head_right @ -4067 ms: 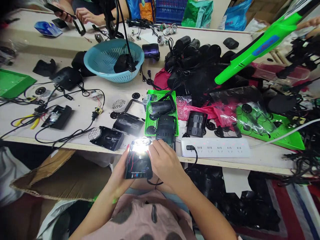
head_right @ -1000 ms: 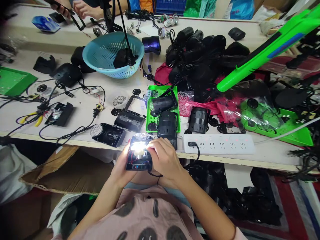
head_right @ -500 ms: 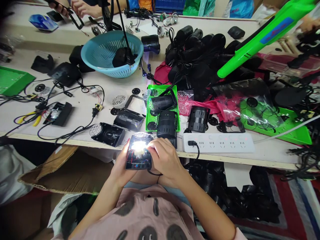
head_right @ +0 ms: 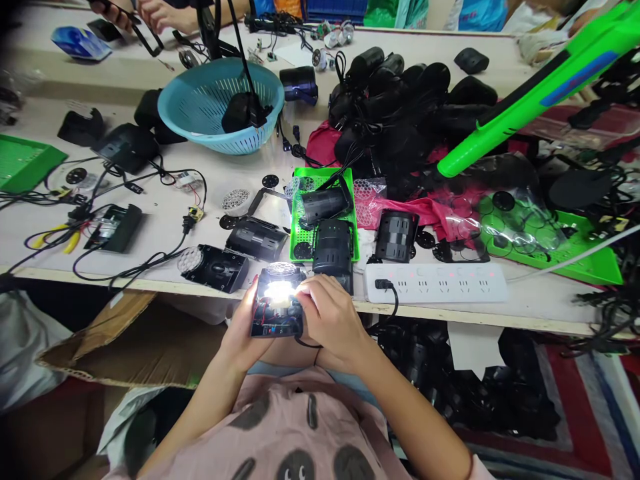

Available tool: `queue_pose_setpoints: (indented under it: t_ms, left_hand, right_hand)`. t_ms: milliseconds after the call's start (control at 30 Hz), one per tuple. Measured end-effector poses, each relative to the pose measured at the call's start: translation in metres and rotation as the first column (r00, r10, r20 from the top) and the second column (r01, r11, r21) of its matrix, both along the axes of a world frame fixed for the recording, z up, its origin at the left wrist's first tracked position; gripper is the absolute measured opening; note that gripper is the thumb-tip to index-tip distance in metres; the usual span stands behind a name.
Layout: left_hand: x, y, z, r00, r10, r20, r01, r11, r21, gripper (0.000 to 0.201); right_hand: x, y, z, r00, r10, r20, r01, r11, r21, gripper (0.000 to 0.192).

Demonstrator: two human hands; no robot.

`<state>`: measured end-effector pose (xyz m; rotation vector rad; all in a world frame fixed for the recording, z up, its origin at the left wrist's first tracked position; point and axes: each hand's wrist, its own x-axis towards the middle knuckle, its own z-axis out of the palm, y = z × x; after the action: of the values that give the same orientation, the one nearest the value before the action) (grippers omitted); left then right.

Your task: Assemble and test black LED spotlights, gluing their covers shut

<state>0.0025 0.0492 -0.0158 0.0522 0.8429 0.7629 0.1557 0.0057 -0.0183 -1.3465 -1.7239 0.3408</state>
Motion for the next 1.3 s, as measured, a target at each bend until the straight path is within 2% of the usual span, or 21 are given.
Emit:
queue_pose_setpoints:
  t_ms: [633, 1300]
  left_hand:
    - [-0.0001, 0.0007, 0.0011, 1.000, -0.028, 0.010, 0.027, 0.999, 0.024, 0.043]
    - [-0.0013, 0.0016, -0.0015, 1.000, 0.019, 0.018, -0.019, 1.000, 0.013, 0.038]
  right_hand:
    - [-0.0045, -0.0003, 0.0002, 0.997, -0.044, -0.069, 0.043, 0.999, -0.011, 0.015]
    - [-0.0036, 0.0008, -0.0051, 0.999, -0.003, -0.035, 0.001, 0.998, -0.062, 0.015]
